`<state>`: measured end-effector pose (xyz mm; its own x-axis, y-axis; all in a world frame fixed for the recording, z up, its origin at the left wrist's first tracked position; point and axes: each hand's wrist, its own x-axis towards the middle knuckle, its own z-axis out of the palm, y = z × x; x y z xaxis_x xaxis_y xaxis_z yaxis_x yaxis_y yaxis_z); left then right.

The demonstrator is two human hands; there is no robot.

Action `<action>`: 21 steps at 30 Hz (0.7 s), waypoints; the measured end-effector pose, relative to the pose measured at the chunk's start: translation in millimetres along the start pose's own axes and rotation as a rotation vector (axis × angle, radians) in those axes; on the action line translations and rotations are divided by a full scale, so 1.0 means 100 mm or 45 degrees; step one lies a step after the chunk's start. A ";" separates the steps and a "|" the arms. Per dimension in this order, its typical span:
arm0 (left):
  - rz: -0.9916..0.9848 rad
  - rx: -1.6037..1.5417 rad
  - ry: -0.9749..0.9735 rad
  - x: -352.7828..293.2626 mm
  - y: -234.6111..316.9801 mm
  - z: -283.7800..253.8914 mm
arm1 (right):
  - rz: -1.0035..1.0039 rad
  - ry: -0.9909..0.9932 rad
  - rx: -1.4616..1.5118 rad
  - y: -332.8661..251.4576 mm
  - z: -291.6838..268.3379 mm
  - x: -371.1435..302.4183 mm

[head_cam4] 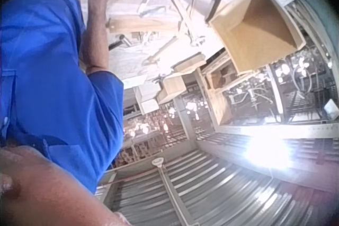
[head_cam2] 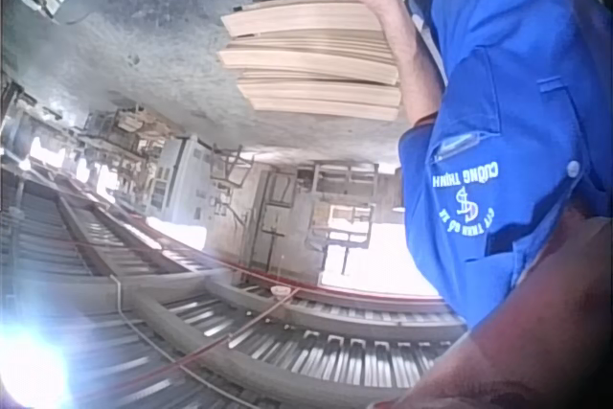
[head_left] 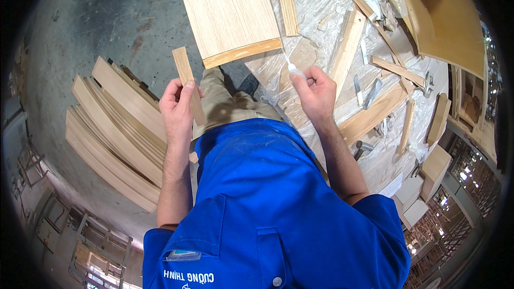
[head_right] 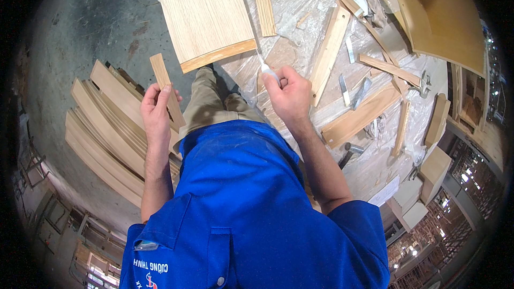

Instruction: The person applies glue to the edges of small wooden strips and attaches them to a larger wooden panel. They press the pieces together, inspect the alignment, and continue assembling additional strips onto the panel.

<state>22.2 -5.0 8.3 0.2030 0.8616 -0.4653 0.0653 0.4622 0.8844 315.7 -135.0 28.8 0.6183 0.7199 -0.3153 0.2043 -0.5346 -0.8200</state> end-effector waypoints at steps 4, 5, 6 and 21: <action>0.009 -0.007 -0.003 0.00 0.00 0.00 | -0.028 -0.036 0.117 0.02 0.09 -0.06; 0.006 -0.011 -0.002 0.01 0.00 0.00 | -0.027 -0.044 0.113 0.00 0.11 -0.06; 0.003 -0.014 -0.002 0.01 0.00 0.00 | -0.026 -0.052 0.109 -0.04 0.12 -0.06; -0.006 -0.041 0.034 -0.02 0.03 0.02 | -0.061 -0.065 0.076 -0.07 0.27 -0.07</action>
<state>24.2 -5.9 12.0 0.1768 0.8645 -0.4705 0.0345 0.4723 0.8808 289.8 -124.3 23.6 0.5693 0.7665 -0.2975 0.1866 -0.4728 -0.8612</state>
